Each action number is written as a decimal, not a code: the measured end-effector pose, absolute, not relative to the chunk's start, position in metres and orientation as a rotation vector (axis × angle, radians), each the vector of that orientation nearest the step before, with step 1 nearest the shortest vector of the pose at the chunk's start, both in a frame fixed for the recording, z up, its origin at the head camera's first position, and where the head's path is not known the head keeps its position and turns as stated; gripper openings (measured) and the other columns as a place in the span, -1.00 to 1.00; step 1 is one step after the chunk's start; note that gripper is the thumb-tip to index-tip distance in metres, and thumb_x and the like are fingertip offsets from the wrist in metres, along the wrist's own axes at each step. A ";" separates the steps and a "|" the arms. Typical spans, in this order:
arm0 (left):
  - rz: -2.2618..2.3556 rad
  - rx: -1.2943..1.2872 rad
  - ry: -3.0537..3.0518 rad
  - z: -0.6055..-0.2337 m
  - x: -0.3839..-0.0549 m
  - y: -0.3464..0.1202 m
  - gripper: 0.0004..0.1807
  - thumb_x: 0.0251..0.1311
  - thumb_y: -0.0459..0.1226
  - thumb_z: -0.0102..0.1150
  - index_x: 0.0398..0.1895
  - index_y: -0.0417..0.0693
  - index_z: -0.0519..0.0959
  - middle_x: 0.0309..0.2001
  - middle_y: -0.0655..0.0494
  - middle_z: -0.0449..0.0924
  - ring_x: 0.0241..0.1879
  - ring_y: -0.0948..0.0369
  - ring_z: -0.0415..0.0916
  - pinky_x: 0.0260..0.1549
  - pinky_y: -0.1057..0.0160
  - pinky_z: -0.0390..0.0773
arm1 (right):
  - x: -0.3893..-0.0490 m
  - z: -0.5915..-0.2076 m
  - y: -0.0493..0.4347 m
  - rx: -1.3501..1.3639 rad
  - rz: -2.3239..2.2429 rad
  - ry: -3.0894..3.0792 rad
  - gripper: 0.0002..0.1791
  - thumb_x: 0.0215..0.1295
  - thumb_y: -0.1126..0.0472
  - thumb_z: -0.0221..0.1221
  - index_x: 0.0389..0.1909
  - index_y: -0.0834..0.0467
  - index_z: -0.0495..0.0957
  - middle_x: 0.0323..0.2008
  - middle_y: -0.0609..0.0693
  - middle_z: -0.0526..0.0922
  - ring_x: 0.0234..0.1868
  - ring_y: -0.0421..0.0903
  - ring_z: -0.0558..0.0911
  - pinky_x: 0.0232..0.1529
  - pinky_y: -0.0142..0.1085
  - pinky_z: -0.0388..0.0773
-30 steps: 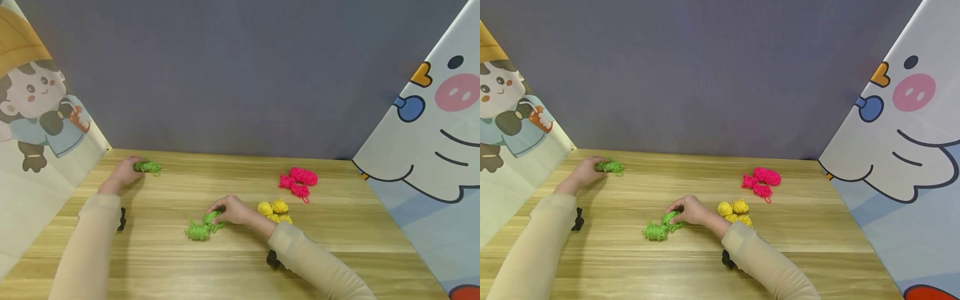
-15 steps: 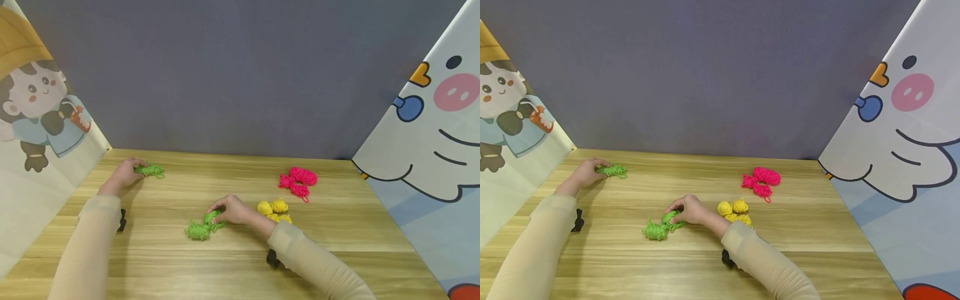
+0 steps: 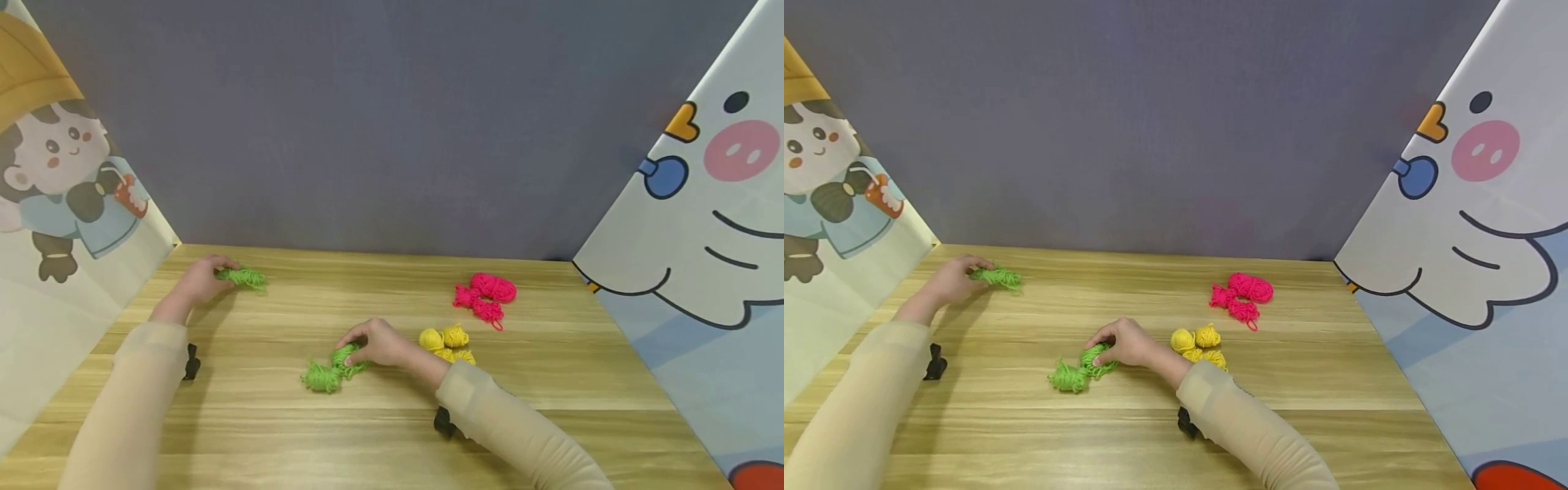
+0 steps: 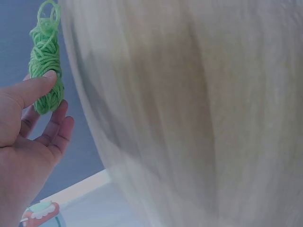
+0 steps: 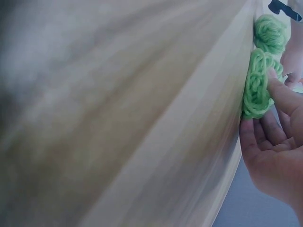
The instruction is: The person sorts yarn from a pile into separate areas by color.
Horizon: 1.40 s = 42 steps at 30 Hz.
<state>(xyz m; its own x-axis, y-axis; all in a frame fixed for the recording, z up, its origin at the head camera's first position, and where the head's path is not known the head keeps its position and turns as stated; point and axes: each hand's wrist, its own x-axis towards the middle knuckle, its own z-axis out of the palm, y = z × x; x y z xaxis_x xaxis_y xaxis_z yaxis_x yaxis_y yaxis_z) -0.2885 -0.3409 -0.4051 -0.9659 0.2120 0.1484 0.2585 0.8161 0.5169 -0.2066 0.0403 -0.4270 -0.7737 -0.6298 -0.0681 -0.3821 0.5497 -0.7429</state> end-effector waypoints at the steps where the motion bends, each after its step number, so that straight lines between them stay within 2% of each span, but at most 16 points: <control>1: -0.850 -0.378 -2.910 -0.403 -0.287 -0.340 -0.65 0.09 -0.44 0.20 0.00 -0.32 0.51 0.12 -0.44 0.34 -0.01 -0.29 0.34 0.00 -0.27 0.36 | -0.207 -0.427 0.040 -0.830 -1.064 2.463 -0.71 -0.02 0.23 0.40 -0.20 0.00 0.70 -0.12 -0.14 0.69 0.00 -0.24 0.59 0.05 -0.47 0.48; 16: -0.841 -0.470 -2.810 -0.391 -0.274 -0.333 -0.67 0.07 -0.49 0.23 -0.05 -0.32 0.54 0.03 -0.38 0.42 -0.12 -0.21 0.40 -0.17 -0.19 0.44 | -0.209 -0.428 0.041 -0.846 -1.054 2.465 -0.71 -0.03 0.22 0.41 -0.21 0.00 0.70 -0.12 -0.15 0.69 0.00 -0.25 0.59 0.08 -0.46 0.47; 22: -0.824 -0.512 -2.759 -0.390 -0.268 -0.327 -0.68 0.04 -0.51 0.25 -0.07 -0.29 0.56 0.02 -0.36 0.43 -0.12 -0.21 0.44 -0.17 -0.20 0.47 | -0.210 -0.429 0.040 -0.845 -1.053 2.470 -0.71 -0.04 0.23 0.41 -0.22 -0.01 0.70 -0.12 -0.15 0.69 0.01 -0.24 0.59 0.10 -0.44 0.46; 29: -0.806 -0.559 -2.717 -0.385 -0.257 -0.315 -0.67 0.03 -0.50 0.26 -0.08 -0.23 0.57 0.01 -0.29 0.45 -0.13 -0.12 0.44 -0.19 -0.16 0.51 | -0.210 -0.430 0.040 -0.840 -1.049 2.472 -0.71 -0.04 0.22 0.41 -0.22 -0.02 0.70 -0.11 -0.15 0.69 0.03 -0.24 0.58 0.13 -0.42 0.45; 42: -0.828 -0.632 -2.676 -0.374 -0.236 -0.291 -0.65 0.03 -0.51 0.26 -0.07 -0.17 0.57 0.00 -0.18 0.46 -0.11 -0.08 0.45 -0.20 -0.13 0.55 | -0.209 -0.430 0.041 -0.853 -1.054 2.466 -0.72 -0.03 0.22 0.41 -0.21 -0.02 0.70 -0.12 -0.16 0.69 0.01 -0.25 0.58 0.08 -0.47 0.46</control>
